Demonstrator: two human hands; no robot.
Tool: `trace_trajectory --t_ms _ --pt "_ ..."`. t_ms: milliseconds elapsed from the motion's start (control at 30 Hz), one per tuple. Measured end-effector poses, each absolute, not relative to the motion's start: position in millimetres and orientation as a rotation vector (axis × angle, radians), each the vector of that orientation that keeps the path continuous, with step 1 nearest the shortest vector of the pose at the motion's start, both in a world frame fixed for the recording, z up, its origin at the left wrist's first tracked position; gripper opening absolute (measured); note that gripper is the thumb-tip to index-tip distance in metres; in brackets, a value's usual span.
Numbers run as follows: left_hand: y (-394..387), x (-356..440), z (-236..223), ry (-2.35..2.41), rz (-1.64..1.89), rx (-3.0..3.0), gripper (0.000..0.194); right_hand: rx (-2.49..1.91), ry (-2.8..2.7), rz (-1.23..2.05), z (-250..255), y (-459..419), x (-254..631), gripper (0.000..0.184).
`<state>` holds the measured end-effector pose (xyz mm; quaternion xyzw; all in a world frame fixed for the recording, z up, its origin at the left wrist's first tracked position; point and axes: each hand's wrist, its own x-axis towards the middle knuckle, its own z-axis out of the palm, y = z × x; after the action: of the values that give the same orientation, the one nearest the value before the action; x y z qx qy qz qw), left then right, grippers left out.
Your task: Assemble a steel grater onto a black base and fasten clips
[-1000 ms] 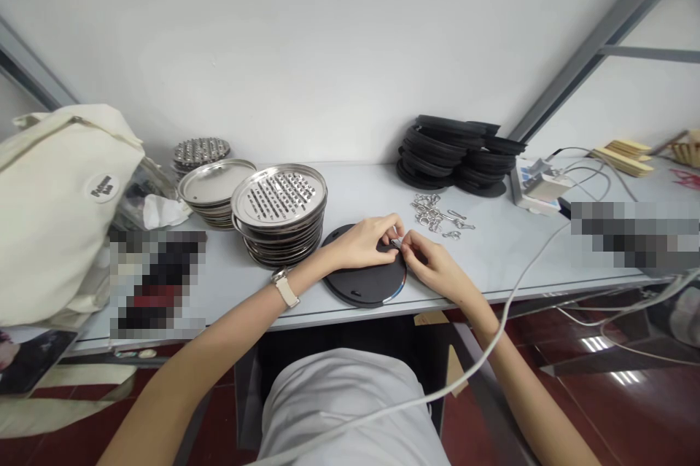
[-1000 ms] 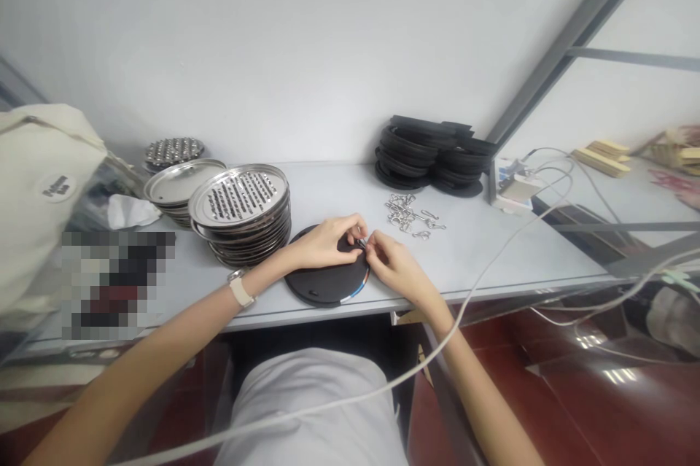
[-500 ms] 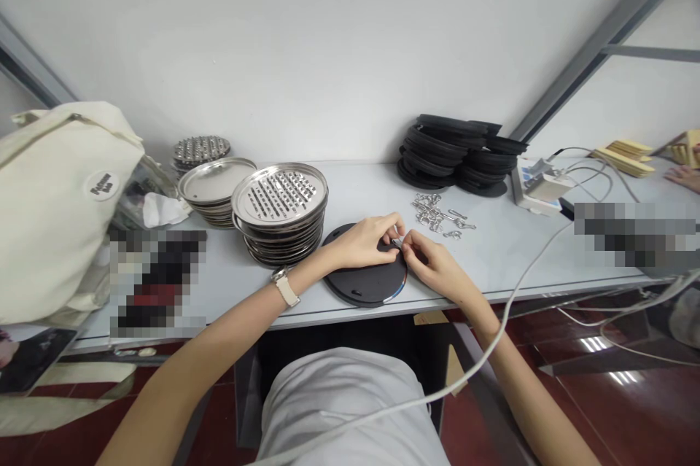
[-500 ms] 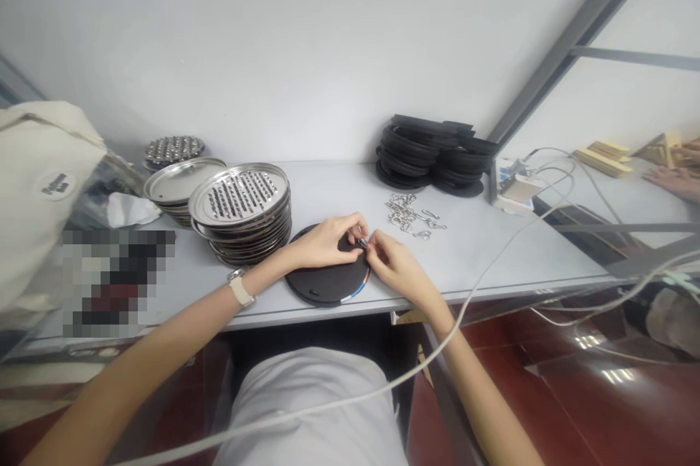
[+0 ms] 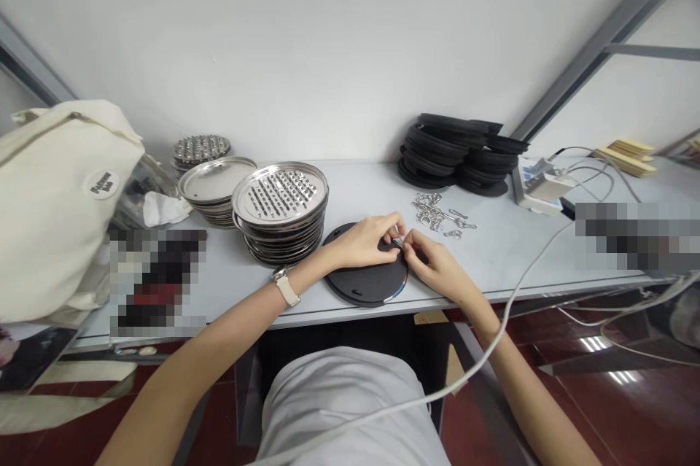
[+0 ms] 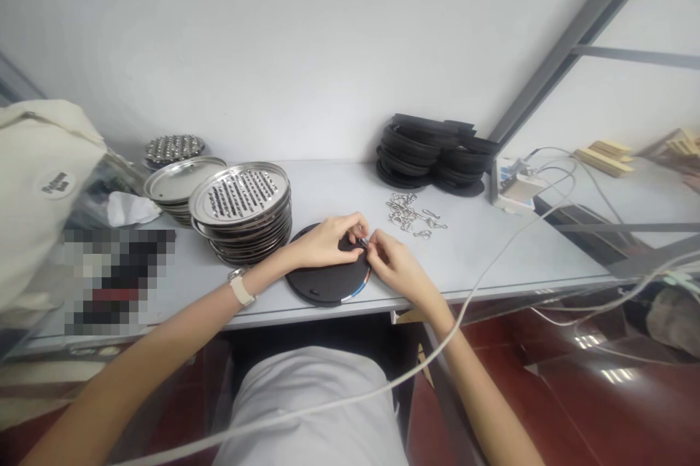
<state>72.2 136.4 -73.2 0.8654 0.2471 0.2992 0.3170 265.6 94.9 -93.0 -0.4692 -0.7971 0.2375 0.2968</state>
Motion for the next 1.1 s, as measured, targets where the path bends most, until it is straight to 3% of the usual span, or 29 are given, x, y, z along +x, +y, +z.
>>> trace_trajectory --t_ms 1100 --pt "133.7 72.4 -70.4 0.651 0.762 2.303 0.023 -1.250 -2.129 0.654 -91.8 95.6 268.0 0.022"
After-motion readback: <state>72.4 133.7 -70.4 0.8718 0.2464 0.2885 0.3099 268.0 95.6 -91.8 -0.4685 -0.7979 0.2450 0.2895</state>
